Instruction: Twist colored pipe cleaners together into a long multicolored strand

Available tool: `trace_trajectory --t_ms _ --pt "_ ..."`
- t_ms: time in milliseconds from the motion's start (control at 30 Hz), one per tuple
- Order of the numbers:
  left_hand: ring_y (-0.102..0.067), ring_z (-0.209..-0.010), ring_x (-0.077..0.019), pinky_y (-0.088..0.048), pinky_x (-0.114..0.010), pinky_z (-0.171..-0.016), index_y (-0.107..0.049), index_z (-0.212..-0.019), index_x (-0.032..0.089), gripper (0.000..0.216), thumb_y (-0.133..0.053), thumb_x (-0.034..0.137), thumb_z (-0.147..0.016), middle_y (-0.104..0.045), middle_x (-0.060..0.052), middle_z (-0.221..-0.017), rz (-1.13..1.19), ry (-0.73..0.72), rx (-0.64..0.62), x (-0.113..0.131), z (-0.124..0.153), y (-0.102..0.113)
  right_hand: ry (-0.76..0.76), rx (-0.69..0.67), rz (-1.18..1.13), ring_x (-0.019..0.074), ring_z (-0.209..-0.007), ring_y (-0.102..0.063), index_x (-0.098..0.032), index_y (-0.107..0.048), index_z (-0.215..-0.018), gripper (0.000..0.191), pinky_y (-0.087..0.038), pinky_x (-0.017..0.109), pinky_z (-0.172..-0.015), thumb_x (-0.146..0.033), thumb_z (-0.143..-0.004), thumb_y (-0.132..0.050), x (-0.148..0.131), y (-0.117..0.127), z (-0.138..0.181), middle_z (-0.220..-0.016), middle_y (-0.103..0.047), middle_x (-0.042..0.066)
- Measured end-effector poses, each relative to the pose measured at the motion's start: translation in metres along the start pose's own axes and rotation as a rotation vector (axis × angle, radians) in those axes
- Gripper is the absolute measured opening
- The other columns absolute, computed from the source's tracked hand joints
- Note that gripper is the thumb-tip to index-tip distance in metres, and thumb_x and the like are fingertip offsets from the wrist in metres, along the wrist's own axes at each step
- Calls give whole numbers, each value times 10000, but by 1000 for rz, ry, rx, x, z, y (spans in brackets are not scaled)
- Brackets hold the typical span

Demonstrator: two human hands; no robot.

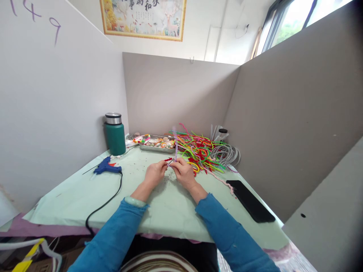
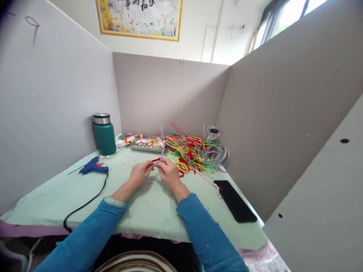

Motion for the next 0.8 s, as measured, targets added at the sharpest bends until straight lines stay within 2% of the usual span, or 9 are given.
trace_trajectory --t_ms 167,367,800 --pt "-606 -696 -143 -398 -221 -658 -607 -975 198 230 -450 291 -834 -679 -41 -779 78 27 30 -1 -1 2 -50 -4 90 171 -753 -493 -215 -650 -924 257 -365 274 -680 -306 -885 -412 0 -1 0 -815 -539 69" --pt "-590 -620 -137 -394 -222 -619 -621 -896 189 246 -419 320 -844 -653 -21 -655 124 82 14 -4 -3 2 -120 -12 25 175 -740 -543 -216 -642 -906 260 -352 274 -685 -347 -882 -418 6 -5 2 -803 -621 63" --pt "-545 -570 -103 -398 -205 -596 -602 -868 178 235 -415 315 -827 -611 16 -612 352 13 6 1 -4 4 -229 -96 -66 125 -568 -490 -196 -632 -764 246 -316 227 -562 -346 -846 -455 19 -20 5 -609 -584 0"
Point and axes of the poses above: each hand's wrist, its own z-axis away from the middle knuckle, its own y-axis out of the back of the hand, x = y × z, the point moved 3 cm from there along -z, towards the middle knuckle
